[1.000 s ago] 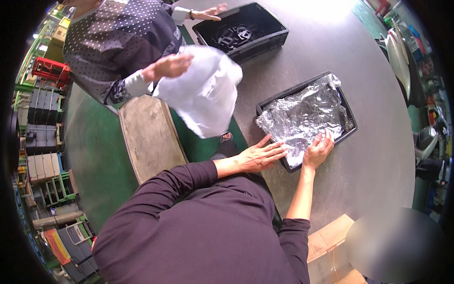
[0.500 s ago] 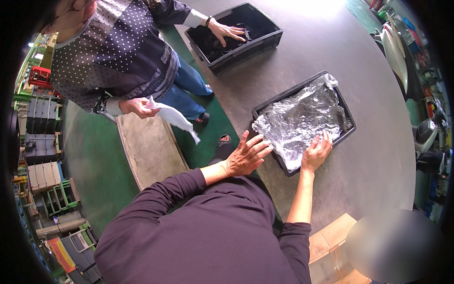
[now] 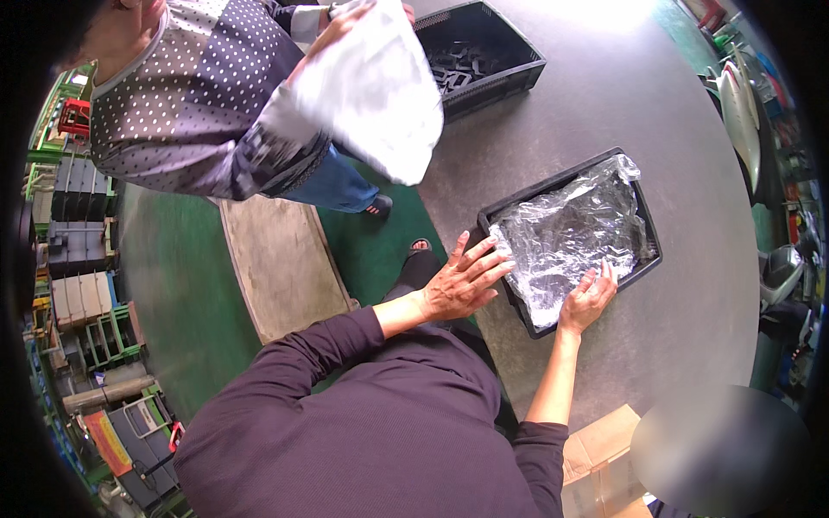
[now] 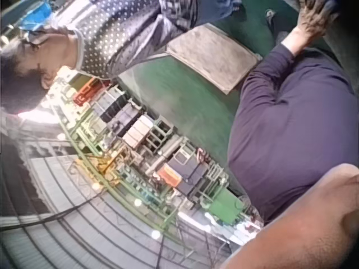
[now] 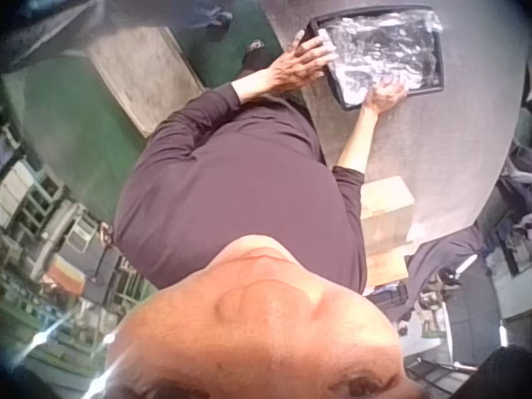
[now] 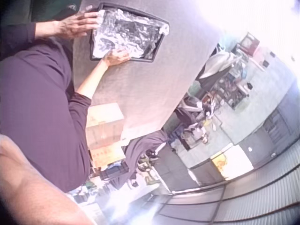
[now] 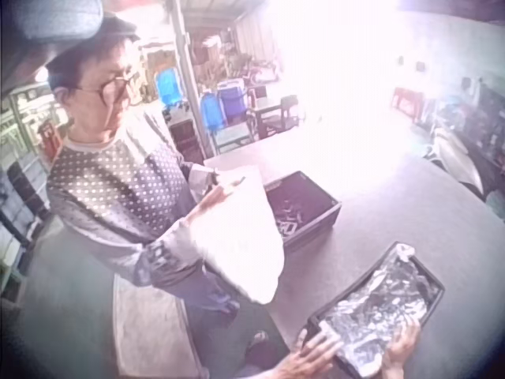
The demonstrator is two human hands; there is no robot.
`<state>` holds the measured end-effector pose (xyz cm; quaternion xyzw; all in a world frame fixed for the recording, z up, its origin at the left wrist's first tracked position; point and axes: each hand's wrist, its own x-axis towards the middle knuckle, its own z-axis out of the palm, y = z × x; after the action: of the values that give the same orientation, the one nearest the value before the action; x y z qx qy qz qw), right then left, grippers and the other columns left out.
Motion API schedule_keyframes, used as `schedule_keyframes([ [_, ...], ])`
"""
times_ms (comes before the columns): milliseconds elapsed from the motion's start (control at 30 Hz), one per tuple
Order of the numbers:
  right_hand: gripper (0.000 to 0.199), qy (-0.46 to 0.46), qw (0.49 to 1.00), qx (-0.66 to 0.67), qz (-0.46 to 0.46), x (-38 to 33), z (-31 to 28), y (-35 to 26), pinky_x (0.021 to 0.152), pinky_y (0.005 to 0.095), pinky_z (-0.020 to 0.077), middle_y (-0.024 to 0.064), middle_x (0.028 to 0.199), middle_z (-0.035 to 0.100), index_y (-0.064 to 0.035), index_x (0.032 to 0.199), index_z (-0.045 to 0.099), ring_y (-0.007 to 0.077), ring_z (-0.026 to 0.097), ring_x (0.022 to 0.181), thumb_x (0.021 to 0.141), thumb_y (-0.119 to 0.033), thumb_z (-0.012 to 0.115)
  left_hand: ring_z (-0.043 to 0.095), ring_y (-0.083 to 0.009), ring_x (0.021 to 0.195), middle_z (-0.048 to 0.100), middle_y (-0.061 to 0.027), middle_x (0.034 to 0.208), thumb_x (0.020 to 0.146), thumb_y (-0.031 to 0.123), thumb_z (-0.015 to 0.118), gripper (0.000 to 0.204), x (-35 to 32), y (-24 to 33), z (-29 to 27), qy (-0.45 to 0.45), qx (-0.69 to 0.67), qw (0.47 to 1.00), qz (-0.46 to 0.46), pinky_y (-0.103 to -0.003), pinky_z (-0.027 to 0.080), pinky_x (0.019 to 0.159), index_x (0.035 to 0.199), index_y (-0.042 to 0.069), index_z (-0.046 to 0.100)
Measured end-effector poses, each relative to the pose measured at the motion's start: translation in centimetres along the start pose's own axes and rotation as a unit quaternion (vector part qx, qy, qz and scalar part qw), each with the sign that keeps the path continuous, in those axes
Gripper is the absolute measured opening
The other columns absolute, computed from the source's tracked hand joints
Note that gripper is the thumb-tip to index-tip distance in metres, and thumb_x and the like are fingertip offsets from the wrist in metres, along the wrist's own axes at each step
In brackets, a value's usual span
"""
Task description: The person opens a clear plastic container with a red lid, places it on a table, and secures the lid. They then walk to a shelf, place the container on it, and later retrieve a black tray wrapped in plastic, placing it on the same shelf.
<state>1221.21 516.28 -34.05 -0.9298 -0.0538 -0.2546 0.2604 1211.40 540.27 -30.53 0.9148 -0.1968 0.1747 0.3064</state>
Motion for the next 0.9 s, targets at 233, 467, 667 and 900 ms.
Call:
schedule_keyframes([
  [233, 0.025, -0.004, 1.000, 0.015, 0.008, 0.5, -0.6, -1.4, 0.092, 0.0422, 0.0368, 0.0156, 0.111, 0.053, 0.0002, 0.109, 0.055, 0.0310, 0.049, 0.108, 0.091, -0.015, 0.045, 0.028, -0.0320, 0.130, 0.039, -0.0108, 0.133, 0.076, 0.013, 0.060, 0.058, -0.4, -1.3, -6.0, 0.034, -0.007, 0.996, -0.088, -0.050, 0.015, 0.108, 0.129, 0.008, 0.039],
  [467, 0.024, 0.020, 0.994, -0.106, -0.001, 0.8, -1.2, -2.3, 0.091, 0.0405, 0.0381, 0.0144, 0.109, 0.054, -0.0004, 0.106, 0.056, 0.0298, 0.050, 0.105, 0.091, -0.014, 0.044, 0.031, -0.0303, 0.126, 0.036, -0.0121, 0.132, 0.076, 0.008, 0.060, 0.058, 0.7, -6.0, -9.2, -0.041, 0.041, 0.985, -0.164, -0.049, 0.026, 0.103, 0.129, 0.007, 0.037],
  [667, 0.023, 0.049, 0.991, -0.123, 0.028, 0.9, -0.8, -1.6, 0.091, 0.0406, 0.0382, 0.0141, 0.110, 0.053, -0.0005, 0.106, 0.056, 0.0297, 0.049, 0.105, 0.091, -0.014, 0.044, 0.035, -0.0305, 0.123, 0.037, -0.0138, 0.130, 0.075, 0.006, 0.059, 0.058, 0.4, -9.8, -8.5, -0.098, 0.053, 0.977, -0.183, -0.045, 0.031, 0.100, 0.129, 0.007, 0.038],
  [900, 0.025, 0.037, 0.997, -0.059, 0.037, 0.4, -0.1, -0.6, 0.092, 0.0410, 0.0374, 0.0152, 0.112, 0.052, -0.0003, 0.108, 0.055, 0.0307, 0.048, 0.107, 0.091, -0.014, 0.043, 0.036, -0.0314, 0.123, 0.037, -0.0151, 0.133, 0.077, 0.007, 0.052, 0.054, -8.0, -11.9, -3.7, -0.169, 0.059, 0.934, -0.309, -0.043, 0.032, 0.100, 0.129, 0.007, 0.037],
])
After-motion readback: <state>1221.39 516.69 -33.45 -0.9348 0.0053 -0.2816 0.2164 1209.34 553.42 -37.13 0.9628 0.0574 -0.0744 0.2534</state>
